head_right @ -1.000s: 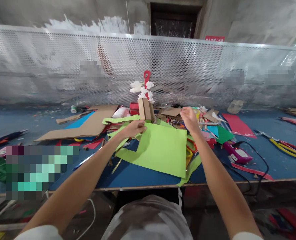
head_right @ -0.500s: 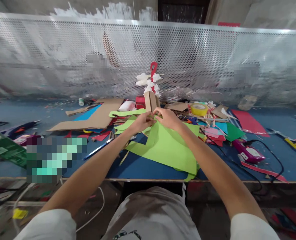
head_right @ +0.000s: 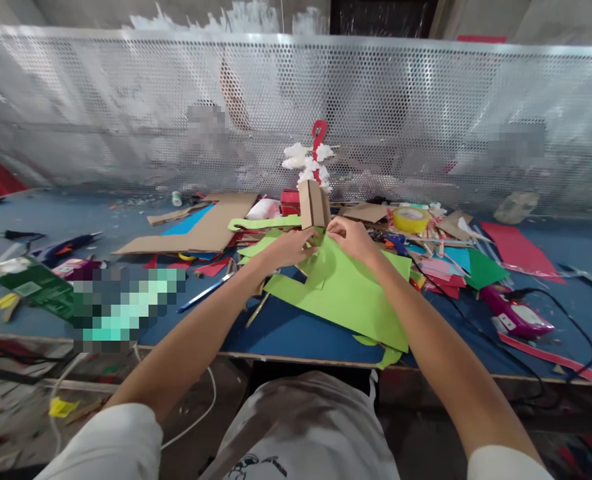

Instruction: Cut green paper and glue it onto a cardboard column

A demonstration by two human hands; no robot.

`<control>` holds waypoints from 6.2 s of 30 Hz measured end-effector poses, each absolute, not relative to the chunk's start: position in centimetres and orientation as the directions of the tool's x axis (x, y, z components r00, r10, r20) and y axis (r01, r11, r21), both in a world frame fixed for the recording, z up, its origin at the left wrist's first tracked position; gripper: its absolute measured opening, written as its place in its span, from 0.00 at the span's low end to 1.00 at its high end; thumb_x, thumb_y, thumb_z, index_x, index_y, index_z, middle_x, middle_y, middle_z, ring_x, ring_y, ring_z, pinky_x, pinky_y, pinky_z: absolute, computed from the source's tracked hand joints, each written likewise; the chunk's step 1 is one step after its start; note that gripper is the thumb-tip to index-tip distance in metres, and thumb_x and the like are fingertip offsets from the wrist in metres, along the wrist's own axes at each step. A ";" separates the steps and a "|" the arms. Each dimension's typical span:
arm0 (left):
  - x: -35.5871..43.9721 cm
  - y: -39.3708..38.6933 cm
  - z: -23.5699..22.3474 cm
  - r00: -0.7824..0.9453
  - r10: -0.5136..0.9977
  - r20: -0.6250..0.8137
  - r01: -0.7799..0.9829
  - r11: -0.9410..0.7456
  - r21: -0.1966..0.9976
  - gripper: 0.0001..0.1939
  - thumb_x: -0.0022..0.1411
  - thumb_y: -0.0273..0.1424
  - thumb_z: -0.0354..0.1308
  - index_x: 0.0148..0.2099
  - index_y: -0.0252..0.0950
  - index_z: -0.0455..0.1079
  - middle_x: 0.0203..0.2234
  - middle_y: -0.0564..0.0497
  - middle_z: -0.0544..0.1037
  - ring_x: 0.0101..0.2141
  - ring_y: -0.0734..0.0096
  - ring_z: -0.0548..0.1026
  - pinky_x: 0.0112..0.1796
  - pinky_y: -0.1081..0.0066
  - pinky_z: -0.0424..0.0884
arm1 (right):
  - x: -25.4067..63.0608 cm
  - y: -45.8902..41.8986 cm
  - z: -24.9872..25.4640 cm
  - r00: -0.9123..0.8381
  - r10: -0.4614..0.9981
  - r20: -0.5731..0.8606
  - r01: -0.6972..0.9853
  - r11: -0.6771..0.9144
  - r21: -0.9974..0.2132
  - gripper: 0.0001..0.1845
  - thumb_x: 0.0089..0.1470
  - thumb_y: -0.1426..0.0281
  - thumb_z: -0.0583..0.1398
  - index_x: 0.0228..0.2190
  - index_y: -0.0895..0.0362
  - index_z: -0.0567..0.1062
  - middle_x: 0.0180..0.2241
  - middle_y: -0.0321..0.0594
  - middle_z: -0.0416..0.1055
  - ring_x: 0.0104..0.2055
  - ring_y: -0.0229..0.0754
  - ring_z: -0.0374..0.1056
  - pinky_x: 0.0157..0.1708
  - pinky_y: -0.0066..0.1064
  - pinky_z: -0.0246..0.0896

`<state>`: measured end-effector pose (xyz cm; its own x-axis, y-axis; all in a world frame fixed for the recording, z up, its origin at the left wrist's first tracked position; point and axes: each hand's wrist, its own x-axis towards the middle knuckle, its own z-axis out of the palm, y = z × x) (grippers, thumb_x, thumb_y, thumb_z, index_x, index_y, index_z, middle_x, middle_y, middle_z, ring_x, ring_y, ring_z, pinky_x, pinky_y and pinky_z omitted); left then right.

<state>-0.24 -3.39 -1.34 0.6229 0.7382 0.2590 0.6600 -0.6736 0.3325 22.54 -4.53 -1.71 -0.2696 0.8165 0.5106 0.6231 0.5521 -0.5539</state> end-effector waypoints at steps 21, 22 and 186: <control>-16.3 -18.0 -3.5 -0.418 0.888 0.193 0.901 0.379 0.211 0.47 0.69 0.61 0.37 0.78 0.39 0.54 0.74 0.27 0.55 0.65 0.17 0.64 0.61 0.29 0.57 | 22.2 -4.9 -2.2 -0.384 0.800 0.460 0.679 0.583 -0.447 0.05 0.61 0.74 0.64 0.39 0.54 0.79 0.39 0.44 0.84 0.42 0.49 0.80 0.46 0.38 0.70; -16.3 -18.0 -3.5 -0.423 0.891 0.166 0.898 0.387 0.211 0.47 0.69 0.62 0.36 0.78 0.38 0.53 0.74 0.26 0.54 0.64 0.18 0.65 0.61 0.30 0.58 | 22.2 -4.9 -2.2 -0.385 0.802 0.458 0.676 0.582 -0.451 0.05 0.61 0.73 0.63 0.39 0.54 0.79 0.39 0.44 0.84 0.42 0.49 0.80 0.46 0.38 0.70; 0.1 -2.0 -1.5 0.795 0.607 0.004 0.446 -0.589 0.674 0.20 0.57 0.35 0.68 0.50 0.32 0.77 0.29 0.47 0.83 0.29 0.65 0.78 0.30 0.69 0.67 | 24.0 -4.1 -1.9 -0.164 0.798 0.579 0.567 0.557 -0.607 0.07 0.57 0.66 0.64 0.37 0.53 0.81 0.37 0.43 0.83 0.39 0.50 0.79 0.45 0.43 0.75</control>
<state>0.13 -2.00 -1.50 0.7948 0.6069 0.0035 0.4464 -0.5885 0.6741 24.03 -4.08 -1.93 -0.1640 0.7984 0.5794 0.5673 0.5568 -0.6067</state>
